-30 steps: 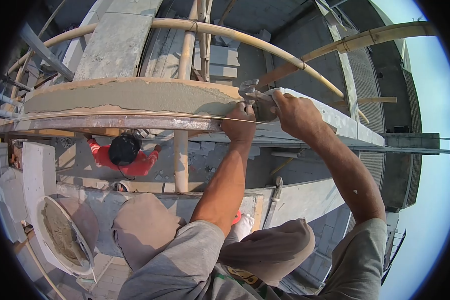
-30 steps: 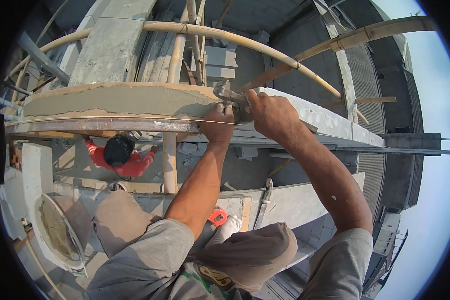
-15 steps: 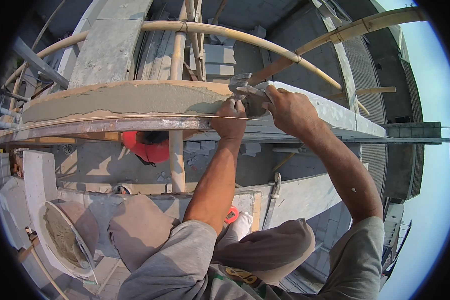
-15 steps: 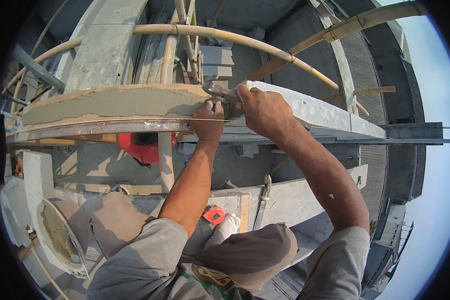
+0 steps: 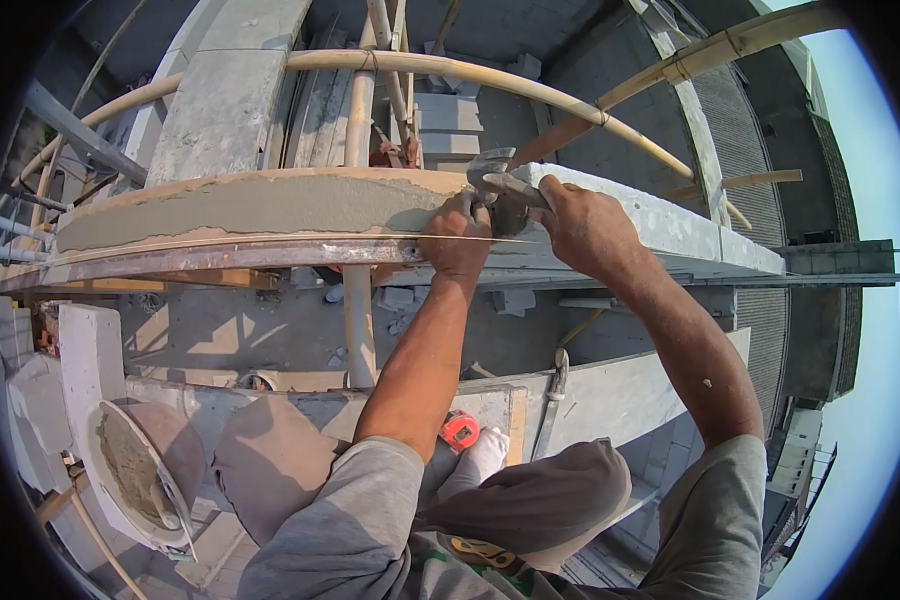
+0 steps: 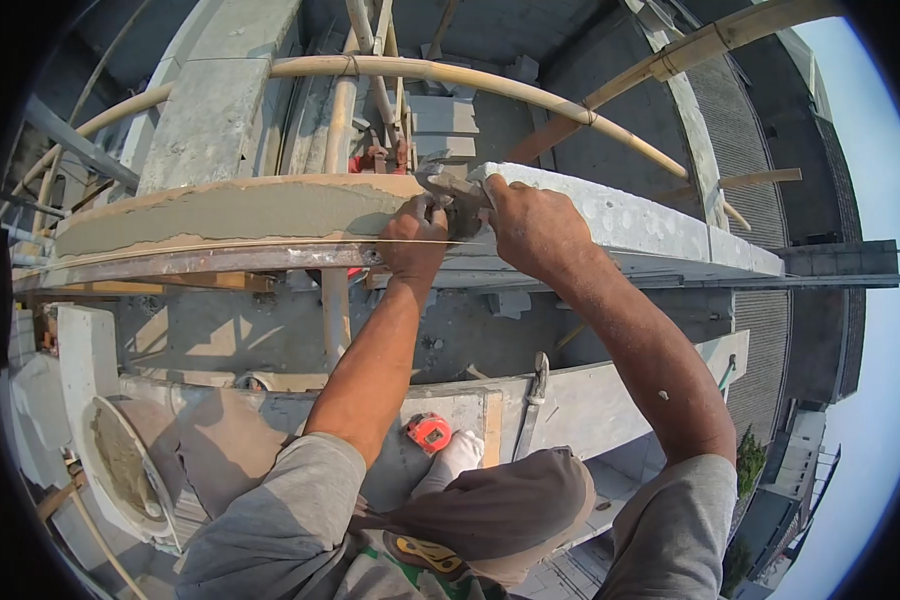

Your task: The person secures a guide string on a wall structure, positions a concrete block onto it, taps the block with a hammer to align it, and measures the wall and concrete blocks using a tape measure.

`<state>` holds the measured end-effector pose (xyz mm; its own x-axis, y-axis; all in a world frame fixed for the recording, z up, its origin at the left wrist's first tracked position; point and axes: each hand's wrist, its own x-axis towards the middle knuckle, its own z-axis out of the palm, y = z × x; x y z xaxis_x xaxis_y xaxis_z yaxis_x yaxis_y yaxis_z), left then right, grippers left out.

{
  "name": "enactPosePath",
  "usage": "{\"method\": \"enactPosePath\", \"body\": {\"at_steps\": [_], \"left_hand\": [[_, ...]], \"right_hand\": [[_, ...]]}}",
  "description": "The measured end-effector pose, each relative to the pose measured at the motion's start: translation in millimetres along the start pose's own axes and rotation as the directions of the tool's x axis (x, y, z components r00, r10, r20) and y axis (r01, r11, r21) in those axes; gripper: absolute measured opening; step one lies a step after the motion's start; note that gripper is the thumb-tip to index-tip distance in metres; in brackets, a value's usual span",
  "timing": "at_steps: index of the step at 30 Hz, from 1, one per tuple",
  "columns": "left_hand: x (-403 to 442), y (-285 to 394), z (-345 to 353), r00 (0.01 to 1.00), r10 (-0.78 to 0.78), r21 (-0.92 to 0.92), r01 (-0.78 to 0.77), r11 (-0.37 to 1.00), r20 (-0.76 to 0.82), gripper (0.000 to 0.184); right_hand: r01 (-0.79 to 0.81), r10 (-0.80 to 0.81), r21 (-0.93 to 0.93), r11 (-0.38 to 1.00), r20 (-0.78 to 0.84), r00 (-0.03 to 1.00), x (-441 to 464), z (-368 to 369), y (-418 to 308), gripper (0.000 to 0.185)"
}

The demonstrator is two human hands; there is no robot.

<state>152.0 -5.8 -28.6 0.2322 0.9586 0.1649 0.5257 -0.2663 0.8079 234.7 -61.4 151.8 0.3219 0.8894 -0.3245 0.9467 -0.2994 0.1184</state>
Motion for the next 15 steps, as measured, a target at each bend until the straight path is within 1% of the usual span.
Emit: {"method": "enactPosePath", "body": {"at_steps": [2,5,8,9,11,14,15], "left_hand": [[-1.7,-0.6,-0.5,0.999,0.009,0.009,-0.009,1.0,0.045,0.019],[-1.0,-0.4,3.9,0.999,-0.02,0.066,0.017,0.998,0.033,0.021],[2.3,-6.7,10.8,0.996,-0.041,0.009,0.04,0.999,0.078,0.027],[1.4,-7.3,10.8,0.997,-0.037,-0.01,0.038,0.999,0.064,0.027],[0.4,-7.7,9.7,0.999,-0.031,-0.05,0.033,0.998,0.031,0.029],[-1.5,-6.8,1.1,0.994,-0.038,-0.057,0.044,0.997,0.1,0.028],[0.4,-6.4,1.0,0.995,-0.036,-0.057,0.042,0.997,0.098,0.028]], "right_hand": [[0.014,-0.014,0.006,1.0,-0.016,1.0,0.6,4.0,2.2,0.023],[0.024,-0.022,0.042,0.999,-0.053,0.998,1.0,4.7,1.1,0.023],[0.024,-0.014,0.086,0.996,-0.111,0.994,-0.8,4.2,-0.6,0.022],[0.025,-0.012,0.102,0.994,-0.133,0.991,-1.2,4.5,-1.3,0.022],[0.029,-0.026,0.045,0.999,-0.077,0.997,0.8,4.9,-0.8,0.022],[0.023,-0.023,-0.006,1.0,-0.02,1.0,1.2,12.7,3.4,0.02],[0.023,-0.023,-0.016,1.0,-0.006,1.0,2.1,14.7,4.3,0.019]]}}
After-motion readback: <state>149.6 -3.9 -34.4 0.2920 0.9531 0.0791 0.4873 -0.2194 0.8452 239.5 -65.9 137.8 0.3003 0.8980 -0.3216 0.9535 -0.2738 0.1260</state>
